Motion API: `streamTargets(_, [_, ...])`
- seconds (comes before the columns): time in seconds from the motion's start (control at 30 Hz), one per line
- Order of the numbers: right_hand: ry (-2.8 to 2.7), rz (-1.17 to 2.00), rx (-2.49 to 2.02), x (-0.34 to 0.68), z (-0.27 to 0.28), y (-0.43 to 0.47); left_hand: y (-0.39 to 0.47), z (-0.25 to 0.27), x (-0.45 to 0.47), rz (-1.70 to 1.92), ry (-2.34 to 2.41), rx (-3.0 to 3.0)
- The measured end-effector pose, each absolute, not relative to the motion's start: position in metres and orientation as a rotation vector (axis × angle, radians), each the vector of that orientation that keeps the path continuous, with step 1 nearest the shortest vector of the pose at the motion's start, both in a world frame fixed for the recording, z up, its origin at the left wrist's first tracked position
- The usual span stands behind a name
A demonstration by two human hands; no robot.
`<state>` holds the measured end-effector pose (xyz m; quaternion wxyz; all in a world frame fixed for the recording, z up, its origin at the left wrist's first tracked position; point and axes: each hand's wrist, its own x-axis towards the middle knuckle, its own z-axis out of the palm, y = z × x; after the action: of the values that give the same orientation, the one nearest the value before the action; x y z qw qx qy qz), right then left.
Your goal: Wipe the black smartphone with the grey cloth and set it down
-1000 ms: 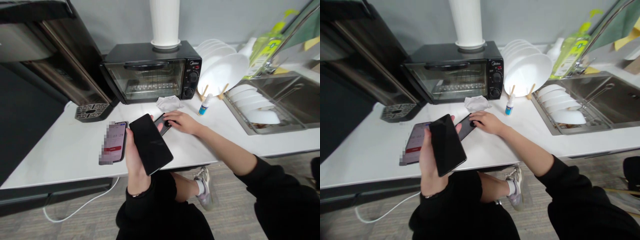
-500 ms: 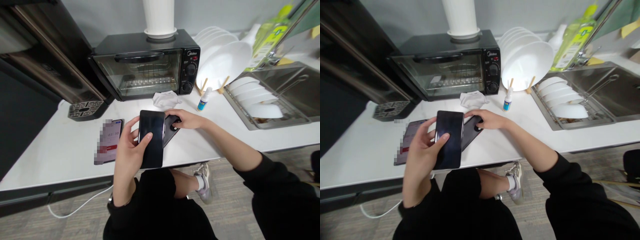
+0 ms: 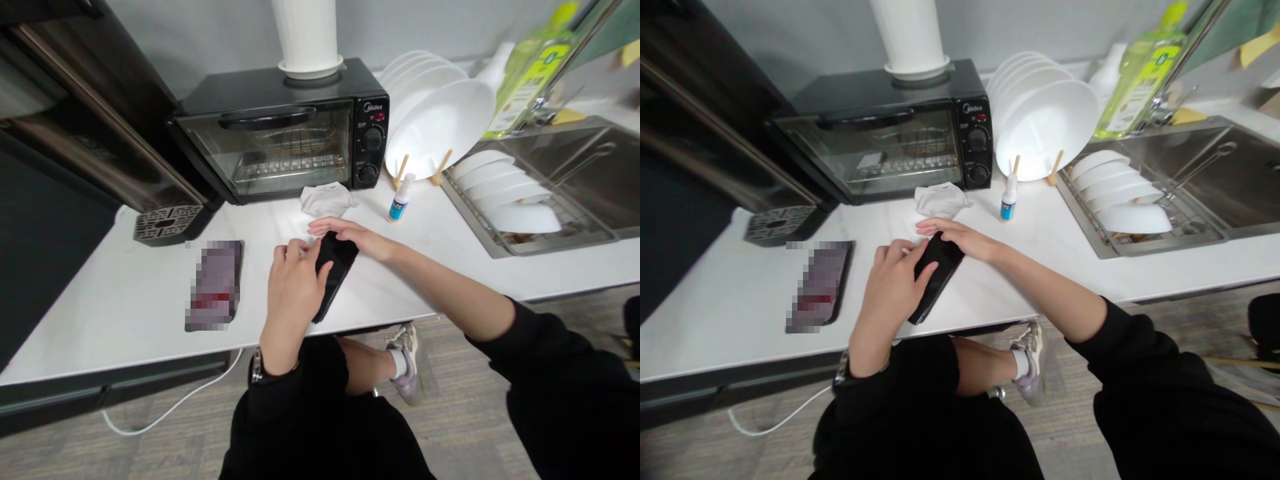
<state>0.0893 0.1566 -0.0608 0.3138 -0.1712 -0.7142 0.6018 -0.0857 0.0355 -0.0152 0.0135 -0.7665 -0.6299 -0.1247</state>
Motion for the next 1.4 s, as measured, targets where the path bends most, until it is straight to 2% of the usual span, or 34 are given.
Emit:
streamTargets(0.43, [-1.821,1.269,-0.868,0.092,-0.053,0.151,0.021,-0.032,-0.065,-0.655,-2.085,-2.359])
streamTargets(0.63, [-1.888,1.444,-0.710,0.091,-0.043,0.149,0.018,-0.024,-0.071,-0.829,-2.135,-2.333])
streamTargets(0.77, [-1.774,1.610,-0.616,0.093,-0.038,0.150,0.016,-0.015,-0.093,-0.963,-2.404,-2.280])
streamTargets(0.83, [-1.701,1.668,-0.594,0.094,-0.036,0.150,0.017,-0.015,-0.105,-0.933,-2.493,-2.444])
streamTargets(0.9, [-1.613,1.661,-0.622,0.093,-0.036,0.149,0.020,-0.018,-0.113,-1.160,-2.509,-2.538])
streamTargets(0.97, [-1.493,1.685,-0.642,0.091,-0.038,0.148,0.024,-0.022,-0.115,-1.391,-2.541,-2.388])
streamTargets(1.1, [-1.369,1.798,-0.594,0.087,-0.041,0.149,0.028,-0.030,-0.110,-1.537,-2.533,-2.118])
streamTargets(1.27, [-1.249,1.711,-0.597,0.089,-0.041,0.150,0.026,-0.031,-0.105,-1.869,-2.633,-2.581])
streamTargets(1.4, [-1.291,1.681,-0.628,0.092,-0.041,0.152,0.023,-0.031,-0.099,-2.013,-2.817,-2.516])
